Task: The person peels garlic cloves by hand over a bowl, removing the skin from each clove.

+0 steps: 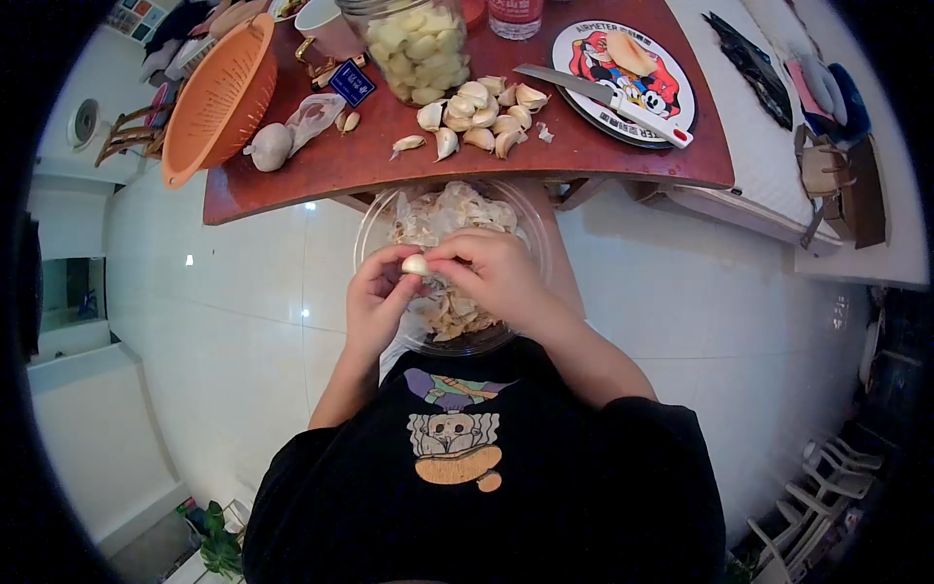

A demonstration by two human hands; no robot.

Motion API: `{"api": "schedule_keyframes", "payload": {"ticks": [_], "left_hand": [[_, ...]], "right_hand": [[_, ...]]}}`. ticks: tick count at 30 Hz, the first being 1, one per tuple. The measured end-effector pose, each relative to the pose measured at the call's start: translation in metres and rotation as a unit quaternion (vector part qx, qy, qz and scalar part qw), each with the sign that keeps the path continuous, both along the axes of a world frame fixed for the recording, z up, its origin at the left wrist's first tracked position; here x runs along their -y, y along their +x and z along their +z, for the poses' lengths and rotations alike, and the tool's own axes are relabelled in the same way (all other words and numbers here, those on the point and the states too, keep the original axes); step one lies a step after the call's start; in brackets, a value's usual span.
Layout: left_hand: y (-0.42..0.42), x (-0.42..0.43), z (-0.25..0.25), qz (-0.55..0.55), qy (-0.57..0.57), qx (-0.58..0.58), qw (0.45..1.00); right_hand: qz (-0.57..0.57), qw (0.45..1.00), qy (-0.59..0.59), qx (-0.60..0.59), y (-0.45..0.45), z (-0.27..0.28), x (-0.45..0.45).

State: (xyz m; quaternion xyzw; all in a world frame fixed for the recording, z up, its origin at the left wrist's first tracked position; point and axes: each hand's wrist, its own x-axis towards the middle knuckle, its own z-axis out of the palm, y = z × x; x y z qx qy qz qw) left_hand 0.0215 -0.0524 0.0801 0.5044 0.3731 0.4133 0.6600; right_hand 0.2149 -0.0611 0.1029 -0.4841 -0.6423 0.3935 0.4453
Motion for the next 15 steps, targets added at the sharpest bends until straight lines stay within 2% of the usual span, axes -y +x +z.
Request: {"api": "schedule_keyframes", "payload": {"ticks": [3,7,15], "left_hand": [[-0.0009,-0.0025,0.0018,-0.024,-0.054,0.047,0.997],[-0.0006,-0.0030,0.0052,-0.040,-0.108,0.106,0.988],[-0.0030,-0.0038,0.0026,-0.054,-0.152,0.153,0.975]], "right_hand": [[-0.010,0.999,0.005,0.052,0.0006,0.0071,0.0002],[-0.029,0.996,0.068,0.059,-0.0053,0.0033,-0.0024],[-0.042,0.988,0.094,0.114,-0.0036,0.0056,-0.0042]]}}
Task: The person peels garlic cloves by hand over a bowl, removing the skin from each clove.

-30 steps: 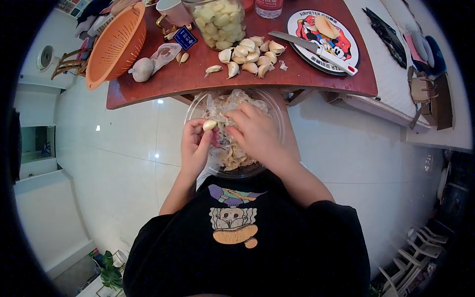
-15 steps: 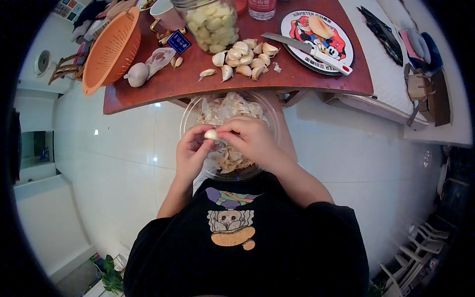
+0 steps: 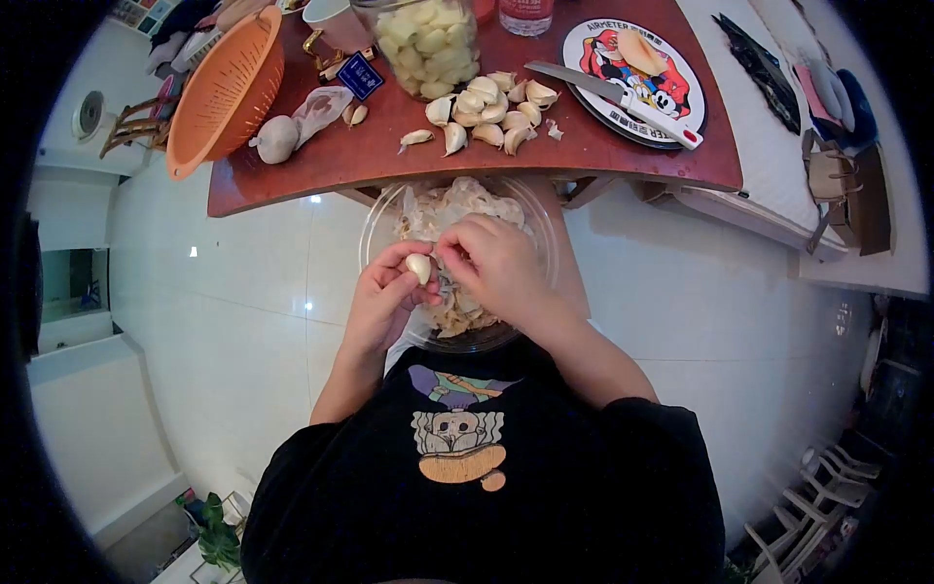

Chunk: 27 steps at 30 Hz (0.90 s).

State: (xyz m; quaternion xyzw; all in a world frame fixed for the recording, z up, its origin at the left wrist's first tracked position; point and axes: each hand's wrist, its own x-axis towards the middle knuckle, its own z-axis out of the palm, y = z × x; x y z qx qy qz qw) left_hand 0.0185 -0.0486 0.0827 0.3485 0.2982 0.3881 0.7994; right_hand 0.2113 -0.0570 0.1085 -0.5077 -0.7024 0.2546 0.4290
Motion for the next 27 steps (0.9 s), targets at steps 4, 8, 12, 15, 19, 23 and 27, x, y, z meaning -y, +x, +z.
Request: {"api": "schedule_keyframes", "payload": {"ticks": [4,8,12,15,19,23,27], "left_hand": [[0.000,-0.001,0.000,0.016,-0.009,0.007,1.000],[-0.003,-0.003,-0.004,0.022,-0.028,-0.005,0.999],[-0.001,-0.002,-0.005,0.027,0.002,-0.051,0.998],[0.001,-0.001,-0.005,0.032,0.038,-0.076,0.996],[0.003,0.001,-0.005,0.036,0.091,-0.103,0.990],[0.002,0.001,-0.008,0.020,0.085,-0.105,0.991],[0.006,0.004,-0.008,-0.001,0.093,-0.093,0.991]], "right_hand": [[-0.007,0.997,0.035,0.075,0.005,-0.005,-0.004],[0.005,0.995,0.019,0.102,0.004,-0.004,-0.001],[0.033,0.999,0.026,0.035,-0.001,0.006,0.002],[0.037,0.997,0.039,0.056,-0.002,0.009,0.002],[0.025,0.996,0.069,0.053,-0.003,0.001,0.001],[0.032,0.995,0.058,0.070,-0.001,0.001,0.001],[0.033,0.997,0.048,0.050,0.002,0.001,-0.003]]}}
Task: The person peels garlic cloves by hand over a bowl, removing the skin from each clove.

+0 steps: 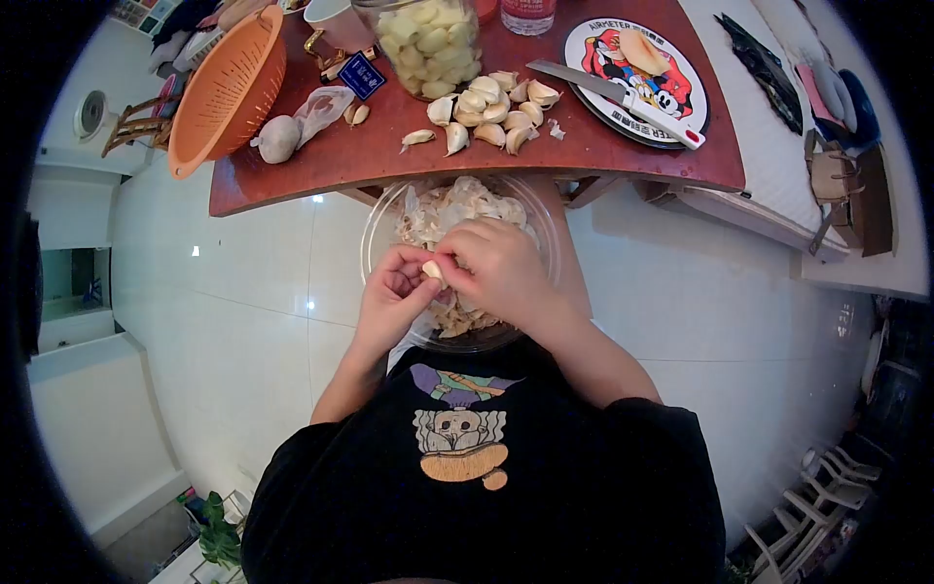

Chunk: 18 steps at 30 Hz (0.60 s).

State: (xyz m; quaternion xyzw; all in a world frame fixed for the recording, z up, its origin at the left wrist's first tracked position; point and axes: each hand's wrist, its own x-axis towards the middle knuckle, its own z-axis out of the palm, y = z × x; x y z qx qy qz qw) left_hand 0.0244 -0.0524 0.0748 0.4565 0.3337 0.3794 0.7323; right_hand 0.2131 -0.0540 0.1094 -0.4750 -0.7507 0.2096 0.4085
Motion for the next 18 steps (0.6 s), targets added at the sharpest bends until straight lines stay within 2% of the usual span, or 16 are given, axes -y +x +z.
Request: {"api": "schedule_keyframes", "payload": {"ticks": [3,9,12,18], "left_hand": [[0.0015,-0.0017,0.0056,0.007,-0.005,0.009,1.000],[-0.0037,-0.0057,0.0056,0.022,-0.015,0.011,1.000],[-0.0021,-0.0055,0.0063,0.029,-0.007,-0.006,1.000],[-0.0029,-0.0027,0.0064,0.025,0.048,-0.058,0.997]], "right_hand": [[-0.028,0.997,-0.037,-0.054,-0.0014,-0.0024,0.0006],[0.017,0.994,-0.068,-0.087,0.0006,0.0014,0.0038],[0.010,0.999,-0.023,-0.048,-0.0028,-0.0007,0.0049],[0.019,0.996,-0.059,-0.062,-0.0021,-0.0033,0.0051]]}}
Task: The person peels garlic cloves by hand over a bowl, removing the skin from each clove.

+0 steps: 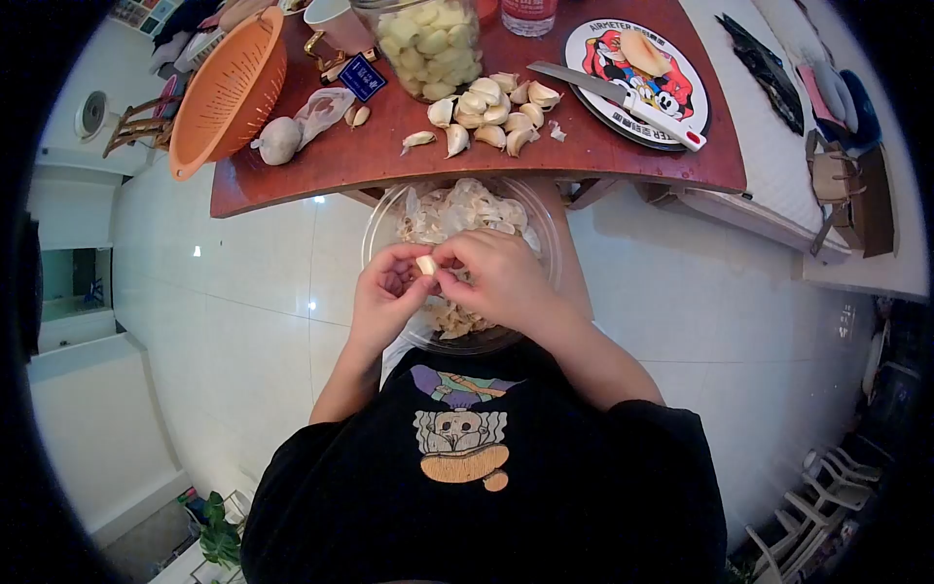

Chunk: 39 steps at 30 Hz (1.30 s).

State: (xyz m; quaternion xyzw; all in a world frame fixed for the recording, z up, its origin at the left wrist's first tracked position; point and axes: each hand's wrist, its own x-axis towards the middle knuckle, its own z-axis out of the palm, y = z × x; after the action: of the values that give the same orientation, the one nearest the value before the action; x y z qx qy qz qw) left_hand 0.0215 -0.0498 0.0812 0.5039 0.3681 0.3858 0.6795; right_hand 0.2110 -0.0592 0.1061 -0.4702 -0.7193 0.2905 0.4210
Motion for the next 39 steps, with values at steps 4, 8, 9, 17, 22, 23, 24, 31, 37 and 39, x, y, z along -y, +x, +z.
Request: {"api": "schedule_keyframes", "payload": {"ticks": [4,8,9,17,22,23,24,31,37,39], "left_hand": [[0.000,0.002,-0.001,-0.016,-0.010,0.009,1.000],[-0.003,0.000,-0.003,-0.001,-0.055,0.045,0.997],[-0.003,-0.001,-0.004,-0.001,-0.054,0.045,0.998],[-0.006,-0.004,0.001,-0.024,-0.051,0.076,0.996],[-0.008,-0.005,0.001,0.004,-0.030,0.078,0.996],[-0.007,-0.005,0.001,0.008,-0.029,0.088,0.996],[-0.006,-0.004,0.001,0.012,-0.028,0.098,0.995],[-0.004,-0.005,0.005,0.000,-0.007,0.119,0.993],[-0.006,-0.003,0.007,-0.026,-0.007,0.097,0.995],[-0.005,-0.003,0.004,-0.029,-0.007,0.092,0.995]], "right_hand": [[0.010,1.000,-0.005,0.016,0.004,-0.006,-0.003],[0.012,1.000,0.004,-0.004,0.000,0.002,-0.002],[0.011,1.000,0.014,-0.011,-0.001,0.002,-0.001],[-0.015,0.998,-0.035,-0.041,0.001,-0.010,-0.004],[-0.016,1.000,-0.018,0.015,0.008,-0.005,-0.001],[-0.022,1.000,-0.014,0.009,0.005,-0.003,-0.001],[-0.027,1.000,-0.011,0.003,0.003,0.000,0.000],[0.013,0.998,-0.018,-0.061,-0.002,0.009,-0.001],[0.022,0.996,-0.008,-0.087,0.000,0.003,0.001],[0.011,0.995,-0.013,-0.100,0.000,0.001,0.001]]}}
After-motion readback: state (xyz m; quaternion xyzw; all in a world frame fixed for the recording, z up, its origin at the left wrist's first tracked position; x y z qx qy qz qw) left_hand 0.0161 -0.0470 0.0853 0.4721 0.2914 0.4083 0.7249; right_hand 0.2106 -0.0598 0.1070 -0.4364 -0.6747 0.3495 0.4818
